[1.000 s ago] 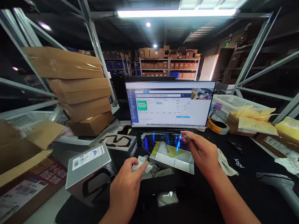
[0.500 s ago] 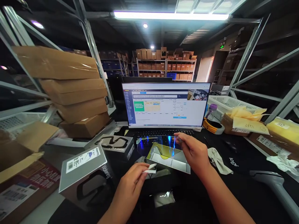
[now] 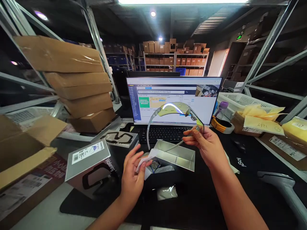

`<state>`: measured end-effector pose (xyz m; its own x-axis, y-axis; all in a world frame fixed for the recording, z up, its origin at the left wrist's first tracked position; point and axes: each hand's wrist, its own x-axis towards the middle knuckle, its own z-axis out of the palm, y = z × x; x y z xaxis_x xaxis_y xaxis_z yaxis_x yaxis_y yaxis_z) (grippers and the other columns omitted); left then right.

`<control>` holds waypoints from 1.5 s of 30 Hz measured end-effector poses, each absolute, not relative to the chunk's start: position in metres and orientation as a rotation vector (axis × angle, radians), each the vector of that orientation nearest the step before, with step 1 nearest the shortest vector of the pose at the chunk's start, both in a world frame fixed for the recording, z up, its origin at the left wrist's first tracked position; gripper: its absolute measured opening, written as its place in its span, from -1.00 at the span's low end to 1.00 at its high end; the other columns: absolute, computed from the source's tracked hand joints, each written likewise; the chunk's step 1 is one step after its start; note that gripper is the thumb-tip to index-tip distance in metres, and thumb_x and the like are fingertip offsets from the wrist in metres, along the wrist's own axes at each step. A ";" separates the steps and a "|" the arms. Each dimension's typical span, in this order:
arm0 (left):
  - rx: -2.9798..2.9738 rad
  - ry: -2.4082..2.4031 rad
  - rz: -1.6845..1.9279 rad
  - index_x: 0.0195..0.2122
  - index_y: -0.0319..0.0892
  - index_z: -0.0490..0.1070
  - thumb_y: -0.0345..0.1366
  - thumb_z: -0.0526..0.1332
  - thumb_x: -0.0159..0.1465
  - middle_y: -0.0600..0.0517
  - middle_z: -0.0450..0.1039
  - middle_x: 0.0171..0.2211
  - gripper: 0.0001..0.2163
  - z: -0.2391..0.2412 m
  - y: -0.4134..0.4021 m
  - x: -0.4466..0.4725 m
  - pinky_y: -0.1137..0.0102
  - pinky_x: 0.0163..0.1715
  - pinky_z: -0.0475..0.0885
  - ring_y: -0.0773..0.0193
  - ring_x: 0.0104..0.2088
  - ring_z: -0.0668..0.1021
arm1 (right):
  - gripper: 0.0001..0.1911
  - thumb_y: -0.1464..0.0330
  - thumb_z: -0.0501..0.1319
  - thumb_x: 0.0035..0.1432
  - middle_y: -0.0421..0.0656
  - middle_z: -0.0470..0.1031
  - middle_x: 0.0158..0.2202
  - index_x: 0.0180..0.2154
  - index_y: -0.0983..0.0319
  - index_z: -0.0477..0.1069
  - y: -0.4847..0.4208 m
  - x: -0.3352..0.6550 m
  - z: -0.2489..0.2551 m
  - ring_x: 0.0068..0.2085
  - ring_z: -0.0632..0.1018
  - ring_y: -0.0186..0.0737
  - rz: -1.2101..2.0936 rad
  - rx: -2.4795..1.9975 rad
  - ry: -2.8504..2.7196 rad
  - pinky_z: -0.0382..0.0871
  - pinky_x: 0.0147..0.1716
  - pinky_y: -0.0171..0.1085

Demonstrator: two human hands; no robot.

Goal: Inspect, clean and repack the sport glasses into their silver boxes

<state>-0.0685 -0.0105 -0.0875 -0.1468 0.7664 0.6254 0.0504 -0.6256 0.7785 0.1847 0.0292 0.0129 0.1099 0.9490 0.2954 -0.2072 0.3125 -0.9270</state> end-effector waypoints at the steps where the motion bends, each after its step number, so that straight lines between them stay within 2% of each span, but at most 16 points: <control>1: 1.463 0.901 1.813 0.15 0.03 0.36 -0.37 0.15 0.40 -0.08 0.20 0.34 -0.68 -0.086 -0.010 -0.067 0.25 -0.03 0.59 0.16 0.07 0.58 | -0.69 0.15 0.44 0.11 -0.13 0.66 -0.27 -0.25 0.21 0.49 0.028 0.186 0.014 -0.39 0.68 -0.29 1.029 -0.854 -1.120 0.61 -0.39 -0.42; 2: 1.332 0.887 1.770 0.17 -0.01 0.33 -0.32 0.17 0.39 -0.12 0.20 0.34 -0.67 -0.085 -0.008 -0.067 0.23 -0.01 0.57 0.15 0.06 0.59 | -0.69 0.15 0.44 0.11 -0.12 0.66 -0.27 -0.25 0.21 0.49 0.028 0.186 0.014 -0.38 0.68 -0.29 1.031 -0.851 -1.121 0.61 -0.39 -0.42; 3: 1.219 0.888 1.702 0.16 -0.07 0.34 -0.29 0.21 0.36 -0.15 0.30 0.28 -0.66 -0.082 -0.007 -0.067 0.25 -0.02 0.56 0.15 0.01 0.61 | -0.70 0.16 0.45 0.11 -0.12 0.66 -0.27 -0.26 0.21 0.49 0.027 0.186 0.015 -0.38 0.68 -0.29 1.030 -0.848 -1.122 0.61 -0.39 -0.42; 5: 1.033 0.916 1.564 0.02 -0.19 0.44 -0.27 0.29 0.28 -0.13 0.55 0.00 -0.71 -0.078 -0.005 -0.069 0.35 -0.12 0.55 0.19 -0.13 0.64 | -0.70 0.16 0.45 0.10 -0.12 0.67 -0.28 -0.26 0.21 0.49 0.028 0.185 0.015 -0.38 0.68 -0.29 1.028 -0.844 -1.119 0.61 -0.39 -0.43; 6: 0.952 0.927 1.526 -0.09 -0.21 0.48 -0.28 0.33 0.22 -0.09 0.60 -0.15 -0.75 -0.076 -0.004 -0.070 0.41 -0.20 0.54 0.22 -0.20 0.65 | -0.69 0.16 0.46 0.09 -0.12 0.67 -0.28 -0.27 0.21 0.49 0.028 0.184 0.014 -0.39 0.68 -0.29 1.029 -0.847 -1.117 0.61 -0.40 -0.44; 9: 0.757 0.897 1.527 -0.29 -0.22 0.49 -0.33 0.41 0.06 0.02 0.59 -0.34 -0.80 -0.071 -0.003 -0.073 0.47 -0.32 0.48 0.29 -0.34 0.61 | -0.67 0.14 0.47 0.06 -0.12 0.67 -0.28 -0.28 0.22 0.49 0.029 0.181 0.012 -0.39 0.69 -0.27 1.045 -0.865 -1.119 0.61 -0.41 -0.43; 13: 0.623 0.839 1.515 -0.34 -0.23 0.49 -0.37 0.49 -0.08 0.04 0.57 -0.37 -0.71 -0.062 -0.003 -0.072 0.49 -0.31 0.45 0.32 -0.35 0.59 | -0.66 0.14 0.48 0.05 -0.12 0.67 -0.29 -0.27 0.20 0.48 0.030 0.175 0.007 -0.39 0.69 -0.27 1.101 -0.864 -1.134 0.61 -0.40 -0.42; 18: 0.541 0.815 1.480 -0.35 -0.23 0.49 -0.34 0.55 -0.16 0.01 0.59 -0.34 -0.64 -0.055 -0.005 -0.072 0.48 -0.33 0.45 0.30 -0.36 0.59 | -0.70 0.16 0.44 0.12 -0.13 0.67 -0.26 -0.24 0.19 0.48 0.032 0.168 0.000 -0.37 0.69 -0.28 1.160 -0.872 -1.143 0.61 -0.37 -0.42; 24: 0.552 0.733 1.474 -0.30 -0.22 0.51 -0.28 0.55 -0.10 -0.01 0.61 -0.30 -0.64 -0.057 -0.006 -0.076 0.46 -0.30 0.46 0.30 -0.35 0.59 | -0.71 0.17 0.45 0.11 -0.15 0.66 -0.27 -0.25 0.20 0.48 0.035 0.164 -0.003 -0.38 0.68 -0.28 1.172 -0.865 -1.124 0.61 -0.38 -0.41; 31: 0.634 0.766 1.501 -0.33 -0.23 0.53 -0.17 0.55 0.00 0.02 0.57 -0.36 -0.67 -0.065 -0.004 -0.076 0.49 -0.30 0.44 0.36 -0.37 0.56 | -0.72 0.18 0.45 0.11 -0.15 0.67 -0.28 -0.26 0.19 0.48 0.034 0.165 -0.002 -0.38 0.68 -0.28 1.202 -0.851 -1.105 0.62 -0.38 -0.41; 37: 0.778 0.796 1.543 -0.37 -0.22 0.52 -0.21 0.54 0.02 0.01 0.57 -0.28 -0.72 -0.066 -0.004 -0.077 0.46 -0.23 0.47 0.34 -0.31 0.56 | -0.72 0.18 0.46 0.09 -0.15 0.67 -0.28 -0.25 0.18 0.50 0.034 0.168 0.000 -0.40 0.68 -0.30 1.183 -0.841 -1.089 0.61 -0.39 -0.44; 45: 0.879 0.907 1.654 -0.40 -0.19 0.42 -0.37 0.53 -0.04 0.12 0.49 -0.43 -0.71 -0.062 -0.007 -0.081 0.53 -0.30 0.46 0.38 -0.35 0.54 | -0.69 0.17 0.48 0.05 -0.14 0.67 -0.31 -0.27 0.19 0.50 0.033 0.168 0.001 -0.42 0.68 -0.30 1.189 -0.841 -1.092 0.61 -0.41 -0.44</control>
<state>-0.0809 -0.0070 -0.0622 -0.2233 0.9674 0.1195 -0.4195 -0.2060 0.8841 0.1679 0.0335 0.0010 0.0190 0.9786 0.2048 -0.2871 0.2015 -0.9365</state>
